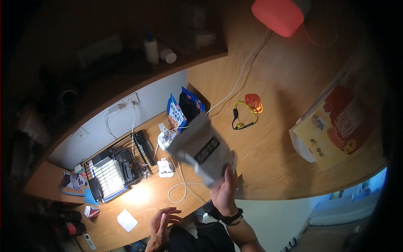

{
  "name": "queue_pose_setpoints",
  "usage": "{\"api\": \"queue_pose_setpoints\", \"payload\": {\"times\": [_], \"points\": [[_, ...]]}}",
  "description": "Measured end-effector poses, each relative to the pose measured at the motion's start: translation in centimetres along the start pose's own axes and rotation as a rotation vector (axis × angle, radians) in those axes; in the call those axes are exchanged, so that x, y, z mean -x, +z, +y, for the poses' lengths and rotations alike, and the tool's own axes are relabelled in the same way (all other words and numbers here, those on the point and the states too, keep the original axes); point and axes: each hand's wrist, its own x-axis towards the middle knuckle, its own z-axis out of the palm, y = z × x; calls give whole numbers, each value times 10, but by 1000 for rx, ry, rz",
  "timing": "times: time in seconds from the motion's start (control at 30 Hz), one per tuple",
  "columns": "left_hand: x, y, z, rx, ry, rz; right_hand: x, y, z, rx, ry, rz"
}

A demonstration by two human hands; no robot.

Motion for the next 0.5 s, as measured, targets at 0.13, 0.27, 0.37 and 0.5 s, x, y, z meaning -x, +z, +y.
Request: {"api": "queue_pose_setpoints", "payload": {"times": [0.13,0.27,0.37,0.5], "points": [[13,8,3,16,-6,41,-49,41,-22,120,-182,40],[26,5,6,-22,-27,70,-87,97,-50,307,-273,149],[28,-2,-7,-67,-10,80,-125,128,-64,380,-345,120],[33,-8,-20,-137,12,143,-213,139,-50,422,-584,-33]]}}
